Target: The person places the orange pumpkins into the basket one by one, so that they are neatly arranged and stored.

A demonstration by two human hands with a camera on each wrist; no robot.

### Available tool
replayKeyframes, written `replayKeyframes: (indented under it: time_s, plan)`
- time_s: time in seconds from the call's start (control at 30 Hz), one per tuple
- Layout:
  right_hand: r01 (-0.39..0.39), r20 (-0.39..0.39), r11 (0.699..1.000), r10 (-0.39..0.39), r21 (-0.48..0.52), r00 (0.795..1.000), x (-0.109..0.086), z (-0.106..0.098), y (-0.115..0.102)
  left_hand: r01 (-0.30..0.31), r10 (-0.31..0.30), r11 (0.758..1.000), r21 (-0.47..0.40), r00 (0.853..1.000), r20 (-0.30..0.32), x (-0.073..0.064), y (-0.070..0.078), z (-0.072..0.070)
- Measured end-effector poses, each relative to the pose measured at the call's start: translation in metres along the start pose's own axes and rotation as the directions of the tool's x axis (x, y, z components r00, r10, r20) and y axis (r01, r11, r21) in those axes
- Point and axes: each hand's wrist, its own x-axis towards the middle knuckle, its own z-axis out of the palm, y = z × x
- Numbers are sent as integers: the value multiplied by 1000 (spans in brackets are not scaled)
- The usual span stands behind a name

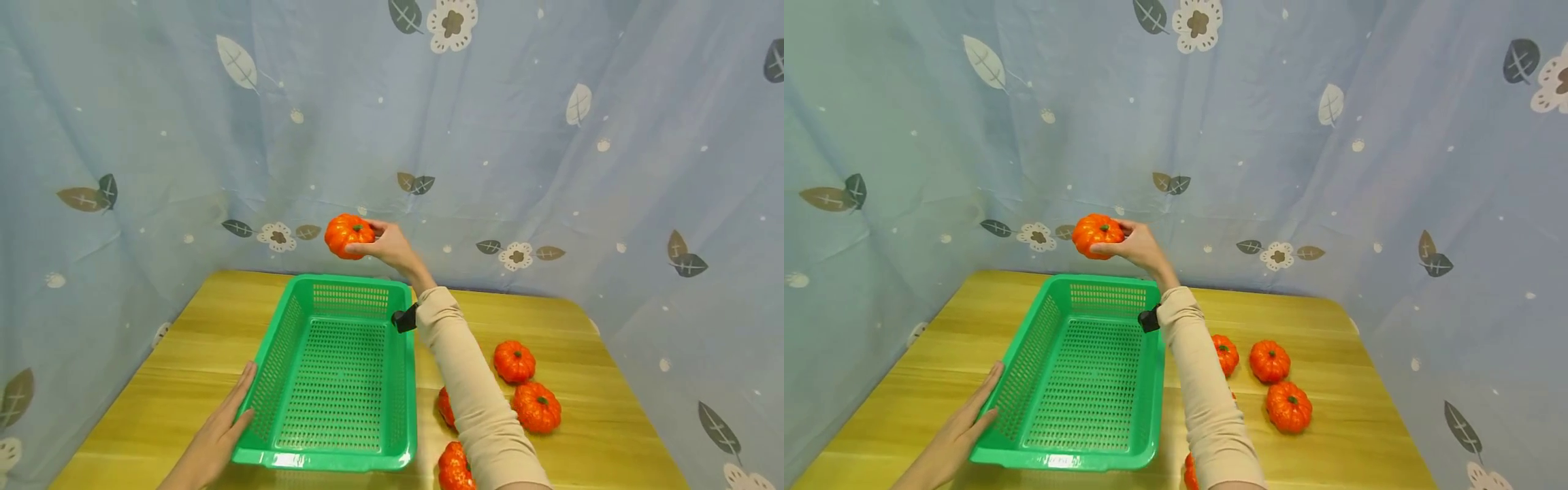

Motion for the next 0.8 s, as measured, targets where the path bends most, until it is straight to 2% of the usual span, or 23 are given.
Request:
replayKeyframes:
  time_s: [0.2,0.37,0.47,0.63,0.7,0.8]
  plan:
    - [-92,10,995,92,41,996,6,40,13,17,-17,1000,1,1000,-6,-2,0,0]
    - [-202,-13,978,201,-60,979,2,63,30,11,-11,1000,7,1000,-9,1,0,-2]
    - [-237,-20,960,237,-149,971,0,74,41,2,-2,1000,7,1000,-14,3,1,-2]
    - [-309,-22,918,314,-247,949,-6,91,58,3,-3,1000,11,1000,-23,2,2,-3]
    - [-353,-45,893,355,-279,934,-8,98,65,9,-9,1000,3,1000,-23,0,2,-3]
    - [-399,-75,840,401,-367,913,-8,108,75,53,-53,998,-16,999,-3,-2,2,-4]
